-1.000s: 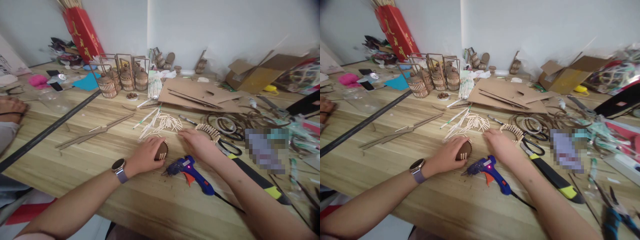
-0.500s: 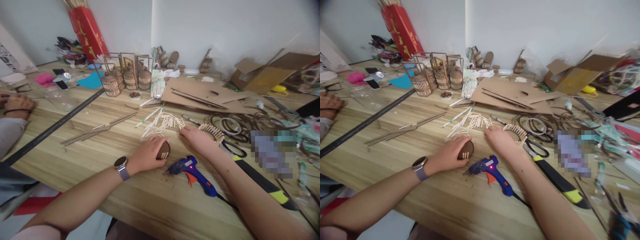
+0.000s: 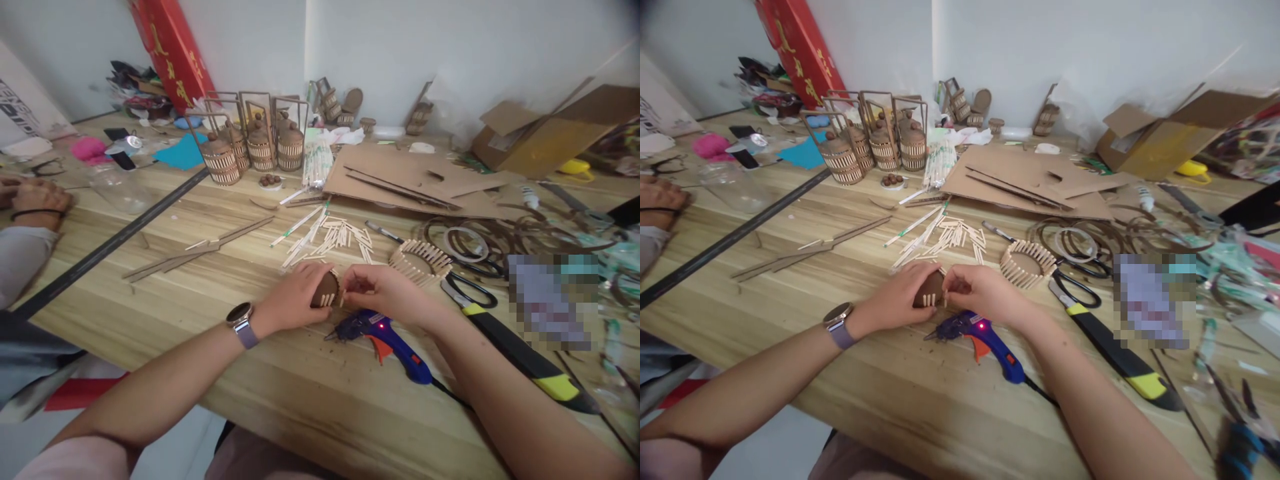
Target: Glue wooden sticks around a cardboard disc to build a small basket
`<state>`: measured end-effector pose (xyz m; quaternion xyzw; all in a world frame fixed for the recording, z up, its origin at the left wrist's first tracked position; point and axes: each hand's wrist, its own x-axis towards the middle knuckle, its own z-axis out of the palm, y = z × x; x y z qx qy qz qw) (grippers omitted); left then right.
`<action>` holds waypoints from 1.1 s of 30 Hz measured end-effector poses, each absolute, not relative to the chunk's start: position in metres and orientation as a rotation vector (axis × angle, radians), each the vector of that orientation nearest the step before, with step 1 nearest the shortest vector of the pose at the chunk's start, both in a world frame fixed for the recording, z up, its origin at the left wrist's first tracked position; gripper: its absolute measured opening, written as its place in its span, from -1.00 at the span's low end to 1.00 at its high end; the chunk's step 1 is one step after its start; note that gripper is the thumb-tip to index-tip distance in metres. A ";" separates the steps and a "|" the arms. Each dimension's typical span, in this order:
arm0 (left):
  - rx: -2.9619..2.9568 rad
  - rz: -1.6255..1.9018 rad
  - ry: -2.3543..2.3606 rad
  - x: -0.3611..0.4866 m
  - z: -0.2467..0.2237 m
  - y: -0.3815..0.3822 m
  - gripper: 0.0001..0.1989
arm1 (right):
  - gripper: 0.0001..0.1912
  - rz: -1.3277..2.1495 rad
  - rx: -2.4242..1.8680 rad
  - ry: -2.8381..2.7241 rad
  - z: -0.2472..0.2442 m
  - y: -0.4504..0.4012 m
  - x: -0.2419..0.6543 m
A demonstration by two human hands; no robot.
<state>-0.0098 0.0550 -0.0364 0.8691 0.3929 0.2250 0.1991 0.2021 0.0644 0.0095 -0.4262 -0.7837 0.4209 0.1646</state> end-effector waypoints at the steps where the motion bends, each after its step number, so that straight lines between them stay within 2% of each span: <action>1: 2.430 0.629 1.101 -0.010 -0.036 0.055 -0.29 | -0.95 1.178 -1.219 -2.242 0.009 0.064 0.201; 17: 2.457 0.621 1.088 -0.010 -0.034 0.055 -0.29 | -0.95 1.088 -1.200 -2.299 0.007 0.059 0.191; 26: 2.439 0.648 1.063 -0.010 -0.038 0.056 -0.28 | -0.88 0.871 -1.192 -2.411 0.006 0.055 0.188; 33: 2.435 0.650 1.070 -0.010 -0.037 0.056 -0.29 | -0.90 0.802 -1.198 -2.451 0.004 0.055 0.190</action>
